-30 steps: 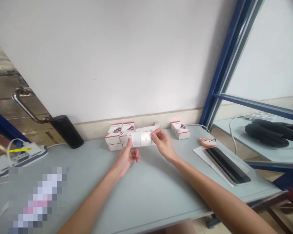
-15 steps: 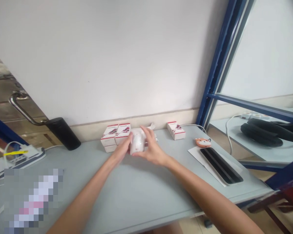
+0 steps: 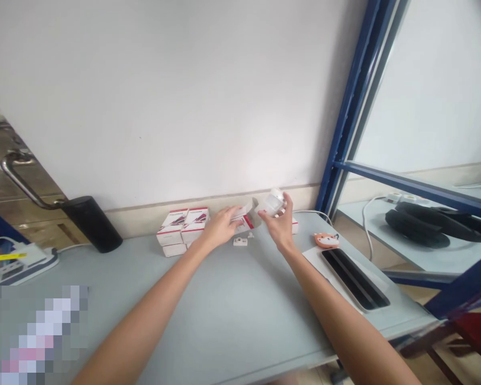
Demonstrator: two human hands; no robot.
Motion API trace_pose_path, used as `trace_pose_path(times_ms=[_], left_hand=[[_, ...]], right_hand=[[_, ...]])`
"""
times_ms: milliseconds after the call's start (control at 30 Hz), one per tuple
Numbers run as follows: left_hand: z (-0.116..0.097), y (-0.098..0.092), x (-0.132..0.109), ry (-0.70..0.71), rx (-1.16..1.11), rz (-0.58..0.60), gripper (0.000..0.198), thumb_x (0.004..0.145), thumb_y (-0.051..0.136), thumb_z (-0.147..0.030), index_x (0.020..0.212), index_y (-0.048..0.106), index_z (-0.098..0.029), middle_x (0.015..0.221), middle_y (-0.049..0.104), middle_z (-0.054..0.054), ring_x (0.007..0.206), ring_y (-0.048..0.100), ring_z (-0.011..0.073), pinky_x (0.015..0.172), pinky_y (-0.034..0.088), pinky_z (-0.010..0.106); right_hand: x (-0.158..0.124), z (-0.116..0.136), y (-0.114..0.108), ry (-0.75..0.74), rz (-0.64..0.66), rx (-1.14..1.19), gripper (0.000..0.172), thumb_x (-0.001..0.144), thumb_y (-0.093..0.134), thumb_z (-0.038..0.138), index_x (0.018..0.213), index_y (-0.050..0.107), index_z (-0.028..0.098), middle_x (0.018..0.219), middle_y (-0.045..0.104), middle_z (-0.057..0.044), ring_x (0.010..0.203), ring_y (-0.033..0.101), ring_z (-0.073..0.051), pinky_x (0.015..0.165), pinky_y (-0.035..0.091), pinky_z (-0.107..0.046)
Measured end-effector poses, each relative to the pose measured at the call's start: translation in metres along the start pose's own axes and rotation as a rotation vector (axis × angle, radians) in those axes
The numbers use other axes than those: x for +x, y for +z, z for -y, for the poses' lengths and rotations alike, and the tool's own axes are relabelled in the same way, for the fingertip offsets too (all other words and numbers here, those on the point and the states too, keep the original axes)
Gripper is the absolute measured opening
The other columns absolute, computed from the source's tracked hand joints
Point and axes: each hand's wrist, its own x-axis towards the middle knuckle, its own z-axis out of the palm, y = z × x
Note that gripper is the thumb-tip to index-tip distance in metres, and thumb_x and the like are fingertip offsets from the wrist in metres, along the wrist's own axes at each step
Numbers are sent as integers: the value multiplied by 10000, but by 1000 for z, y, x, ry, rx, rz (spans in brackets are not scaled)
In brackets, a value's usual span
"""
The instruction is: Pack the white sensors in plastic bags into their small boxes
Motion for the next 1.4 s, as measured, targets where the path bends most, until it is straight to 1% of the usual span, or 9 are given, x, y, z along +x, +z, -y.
trace_pose_path(times_ms=[167,300,467,633,867,967,1133,1267,1400], left_hand=[[-12,-20,-48,-9,-390,-167,565,955,659,-471,1471,534,-277,1393,656,92,1285,626,280,1112,495,432],[-7,-25,-96,-83,-721,-212,743,932,700,-491,1568,388,-265,1313,670,113,1228,653,277,1060,531,418],[7,-18,-127,-131,-929,-265,814,934,719,-447,1610,286,-315,1469,596,133,1318,616,295,1057,546,417],[12,-11,-132,-113,-842,-328,810,937,714,-457,1612,275,-363,1613,463,113,1438,523,312,1090,546,420],[17,-4,-141,-14,-594,-316,667,981,658,-395,1566,341,-339,1578,466,135,1385,553,292,1112,526,452],[20,-1,-143,65,-513,-352,696,961,688,-353,1543,309,-312,1510,508,144,1304,613,276,1092,531,448],[17,3,-147,54,-375,-394,626,936,708,-306,1441,339,-284,1325,620,125,1179,679,275,947,574,398],[13,3,-147,69,-379,-365,593,937,696,-313,1397,322,-305,1138,686,71,983,730,256,842,586,399],[13,3,-147,71,-359,-403,592,921,694,-306,1390,335,-284,1192,672,97,1058,717,279,875,583,423]], right_hand=[[-22,43,14,-175,210,106,947,779,833,417,1573,328,313,1620,412,-137,1282,613,-282,1052,554,-451],[-53,65,20,-358,442,-112,606,916,719,445,1468,526,284,1481,560,-117,1366,544,-303,1178,433,-504],[-79,64,29,-411,652,-285,316,1007,584,464,1272,687,328,1507,451,-86,1414,484,-299,1181,427,-497],[-58,32,24,-323,375,-378,380,1030,500,372,1394,576,294,1380,548,-115,1273,581,-274,1107,490,-488],[-44,-21,13,-366,753,-862,194,926,637,224,1090,736,251,1201,760,-85,1444,472,-352,1223,284,-599],[-44,-7,16,-383,641,-816,141,954,606,233,1011,735,243,1082,790,-80,1176,670,-308,1136,390,-559],[-55,54,16,-616,44,-434,175,985,625,326,1143,664,264,1085,769,-82,984,714,-260,907,531,-442],[-79,76,21,-899,353,-449,242,943,643,175,1133,662,323,1100,790,-25,1006,734,-244,890,514,-426],[-89,72,28,-836,425,-552,220,925,639,153,1057,677,325,1058,801,12,1037,720,-246,943,469,-443]])
